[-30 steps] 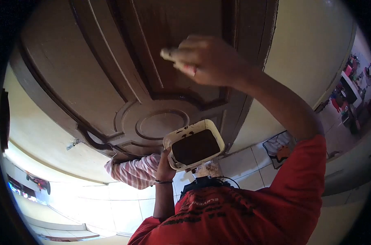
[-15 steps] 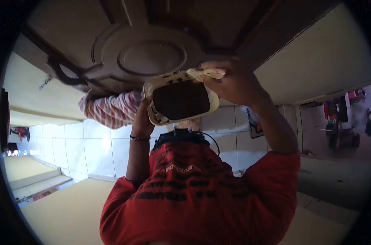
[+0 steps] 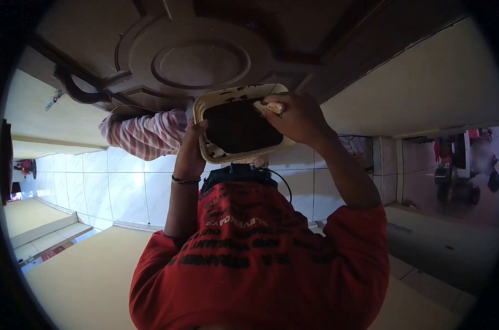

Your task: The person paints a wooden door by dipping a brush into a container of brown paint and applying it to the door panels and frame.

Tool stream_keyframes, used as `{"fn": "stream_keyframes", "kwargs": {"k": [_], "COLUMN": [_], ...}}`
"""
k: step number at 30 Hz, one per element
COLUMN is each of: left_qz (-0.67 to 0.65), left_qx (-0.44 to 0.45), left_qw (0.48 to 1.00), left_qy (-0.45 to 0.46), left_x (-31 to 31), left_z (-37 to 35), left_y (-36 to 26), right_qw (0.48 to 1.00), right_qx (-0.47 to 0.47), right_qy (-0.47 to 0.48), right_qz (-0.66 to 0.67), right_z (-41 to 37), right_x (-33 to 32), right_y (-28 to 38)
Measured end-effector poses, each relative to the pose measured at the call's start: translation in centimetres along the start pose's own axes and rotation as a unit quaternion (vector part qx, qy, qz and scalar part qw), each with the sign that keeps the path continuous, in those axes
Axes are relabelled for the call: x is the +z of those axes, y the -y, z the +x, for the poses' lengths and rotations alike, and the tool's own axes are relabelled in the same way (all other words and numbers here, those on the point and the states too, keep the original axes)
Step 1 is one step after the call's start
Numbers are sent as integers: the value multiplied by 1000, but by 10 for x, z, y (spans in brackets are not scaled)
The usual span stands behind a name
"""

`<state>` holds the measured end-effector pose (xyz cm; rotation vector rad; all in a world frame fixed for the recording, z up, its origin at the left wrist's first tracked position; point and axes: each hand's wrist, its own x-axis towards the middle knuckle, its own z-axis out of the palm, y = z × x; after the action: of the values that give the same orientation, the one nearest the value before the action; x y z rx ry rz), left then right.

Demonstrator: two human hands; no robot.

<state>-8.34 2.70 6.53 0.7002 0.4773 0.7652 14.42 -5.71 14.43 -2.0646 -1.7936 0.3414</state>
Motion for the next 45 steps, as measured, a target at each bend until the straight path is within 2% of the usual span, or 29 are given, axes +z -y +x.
{"fn": "stream_keyframes", "kwargs": {"k": [9,11,12,14,15,17,18,20,21,23,26,30,32,33,35,36,37,38,39,41,42,44,45], "left_qz": [12,24,5,-14,-29,-44,-49,-56,-50,-45,-49,-115,-61,-53,-58,-65,-64,-60,-57,-55,-54,-48,-41], "left_qx": [11,23,22,29,27,31,39,53,59,73,91,38,53,74,66,52,54,49,43,50,55,58,59], "left_qw": [1000,999,1000,999,999,998,998,997,997,996,994,990,994,993,992,992,991,993,995,994,994,994,995], "left_qy": [7,7,19,34,23,17,8,5,6,16,44,70,67,78,92,96,100,87,73,79,81,76,69], "left_x": [2,4,5,6,7,10,13,18,20,23,29,34,40,43,32,28,31,36,39,38,38,38,38], "left_z": [6,9,11,15,18,21,23,28,30,35,39,47,48,49,56,58,55,51,48,45,44,42,41], "left_y": [2,2,1,1,2,1,0,-4,-6,-11,-17,-20,-22,-22,-12,-8,-10,-13,-15,-17,-17,-20,-20], "right_qw": [995,966,967,913,915,833,835,765,768,709,705,701,754,754,824,822,838,820,819,732,731,695,694], "right_qx": [-22,68,63,143,136,107,99,113,106,91,78,5,-77,-84,-143,-146,-220,-283,-283,-391,-392,-389,-389], "right_qy": [-67,-61,-64,-93,-95,-119,-122,-153,-156,-146,-138,-187,-285,-290,-386,-390,-452,-497,-499,-542,-542,-544,-544], "right_qz": [73,240,237,370,367,530,527,615,612,684,691,688,586,583,390,387,212,29,27,-131,-132,-265,-265], "right_z": [-9,-11,-10,-9,-9,-8,-7,-7,-7,-5,0,13,22,24,29,32,36,42,48,63,68,74,75], "right_x": [-9,-13,-15,-19,-19,-19,-20,-20,-21,-20,-29,-68,-97,-112,-144,-158,-172,-183,-194,-211,-216,-222,-220], "right_y": [-1,-3,-5,-15,-24,-41,-40,-37,-42,-55,-60,-36,-15,0,34,47,59,68,76,88,91,96,97]}}
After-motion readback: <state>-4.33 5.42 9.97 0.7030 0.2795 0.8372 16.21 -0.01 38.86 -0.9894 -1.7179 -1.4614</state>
